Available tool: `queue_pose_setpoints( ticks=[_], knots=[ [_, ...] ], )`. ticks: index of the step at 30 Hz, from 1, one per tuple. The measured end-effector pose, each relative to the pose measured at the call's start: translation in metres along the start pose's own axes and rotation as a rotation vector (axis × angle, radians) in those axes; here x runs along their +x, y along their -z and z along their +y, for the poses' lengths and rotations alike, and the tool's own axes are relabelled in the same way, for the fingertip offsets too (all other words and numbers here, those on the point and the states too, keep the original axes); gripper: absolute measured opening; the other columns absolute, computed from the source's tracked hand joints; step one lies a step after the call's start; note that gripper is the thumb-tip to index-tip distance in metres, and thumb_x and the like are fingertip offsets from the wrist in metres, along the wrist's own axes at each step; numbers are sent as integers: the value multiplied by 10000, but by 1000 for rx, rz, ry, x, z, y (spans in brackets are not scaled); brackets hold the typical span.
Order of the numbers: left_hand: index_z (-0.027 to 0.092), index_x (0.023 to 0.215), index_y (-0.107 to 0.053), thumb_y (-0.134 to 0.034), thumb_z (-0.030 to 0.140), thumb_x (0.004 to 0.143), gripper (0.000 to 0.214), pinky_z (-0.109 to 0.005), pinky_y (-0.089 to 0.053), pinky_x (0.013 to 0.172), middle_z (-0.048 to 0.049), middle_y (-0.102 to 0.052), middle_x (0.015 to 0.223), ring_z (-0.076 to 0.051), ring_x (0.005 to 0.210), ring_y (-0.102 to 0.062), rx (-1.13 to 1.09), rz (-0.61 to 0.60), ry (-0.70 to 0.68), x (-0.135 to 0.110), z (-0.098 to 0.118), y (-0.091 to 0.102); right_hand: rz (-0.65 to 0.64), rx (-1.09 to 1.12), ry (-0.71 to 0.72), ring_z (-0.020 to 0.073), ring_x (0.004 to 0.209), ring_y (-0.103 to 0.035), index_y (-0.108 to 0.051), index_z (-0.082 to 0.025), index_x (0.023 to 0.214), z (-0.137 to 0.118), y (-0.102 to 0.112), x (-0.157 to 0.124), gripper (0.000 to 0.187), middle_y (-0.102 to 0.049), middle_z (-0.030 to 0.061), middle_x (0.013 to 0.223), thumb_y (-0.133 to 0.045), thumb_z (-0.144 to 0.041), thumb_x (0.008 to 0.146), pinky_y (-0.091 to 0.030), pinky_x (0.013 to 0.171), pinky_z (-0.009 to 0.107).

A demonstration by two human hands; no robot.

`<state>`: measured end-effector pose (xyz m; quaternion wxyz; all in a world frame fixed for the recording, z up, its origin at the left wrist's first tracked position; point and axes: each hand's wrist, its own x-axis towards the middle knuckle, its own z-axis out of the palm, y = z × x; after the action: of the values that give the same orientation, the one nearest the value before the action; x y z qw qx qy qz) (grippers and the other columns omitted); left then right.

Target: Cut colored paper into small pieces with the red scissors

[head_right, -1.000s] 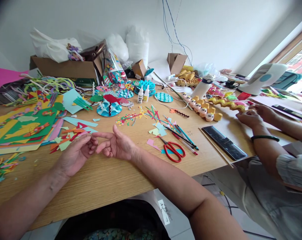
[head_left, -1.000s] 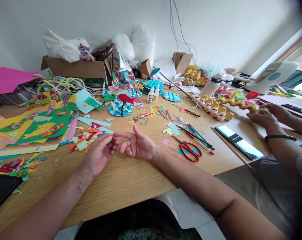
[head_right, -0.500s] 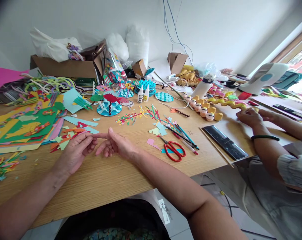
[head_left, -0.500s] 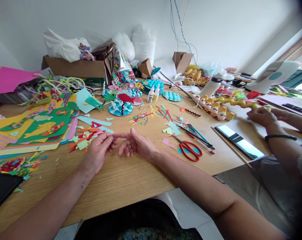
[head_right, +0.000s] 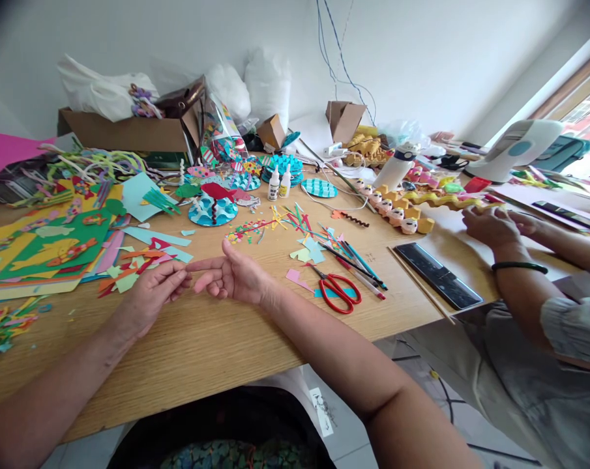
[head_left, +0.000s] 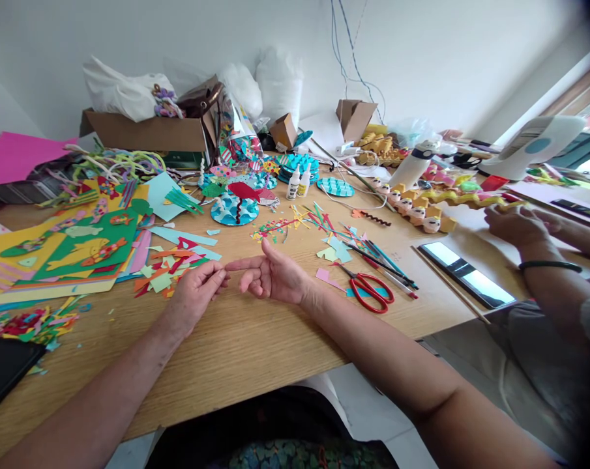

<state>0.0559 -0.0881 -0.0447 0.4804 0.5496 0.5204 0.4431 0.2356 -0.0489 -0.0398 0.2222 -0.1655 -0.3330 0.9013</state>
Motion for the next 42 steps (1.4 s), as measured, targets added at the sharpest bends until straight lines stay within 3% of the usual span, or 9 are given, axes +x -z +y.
queue_pose_setpoints(
  ticks=[10,16,20,29,37,42],
  knots=[
    [171,672,-588,-618,286,677,119,-173,-323,478,34,-571,609,-69,535,-442,-157,-14,80,-3,2,-2,70,-24,-27,96,417,-529,-580,-41,1084,-2,-2,-1,786,-681,99,662,23,-517,917,-280,347,174],
    [172,685,-588,-611,302,677,132,-190,-326,482,21,-567,620,-86,547,-457,-134,9,88,-3,1,-5,106,-96,2,87,420,-550,-616,-64,994,-1,-3,-1,750,-682,89,650,-2,-490,933,-294,344,163],
    [170,661,-582,-608,302,691,139,-196,-325,485,14,-566,632,-87,546,-444,-150,-56,68,-6,2,-8,138,-80,-9,74,396,-533,-625,-81,866,-1,-3,0,747,-665,64,602,-10,-500,930,-279,328,158],
    [179,720,-616,-587,294,762,125,-196,-337,513,22,-554,663,-83,574,-438,-248,-224,102,-10,6,-7,22,-33,-5,76,412,-545,-581,-119,775,7,4,6,691,-660,48,600,-20,-489,936,-313,359,156],
    [160,762,-636,-621,282,749,123,-188,-368,510,-6,-593,712,-83,591,-472,-366,-227,168,-12,9,-9,2,-55,-5,70,346,-504,-550,-131,774,6,5,5,664,-636,31,524,15,-435,947,-319,360,154],
    [156,736,-648,-643,282,713,128,-189,-381,495,-15,-606,701,-90,587,-495,-464,-204,222,-11,9,-9,39,-164,33,68,354,-503,-529,-153,778,8,3,5,571,-618,9,508,-70,-445,955,-329,368,149]
  ],
)
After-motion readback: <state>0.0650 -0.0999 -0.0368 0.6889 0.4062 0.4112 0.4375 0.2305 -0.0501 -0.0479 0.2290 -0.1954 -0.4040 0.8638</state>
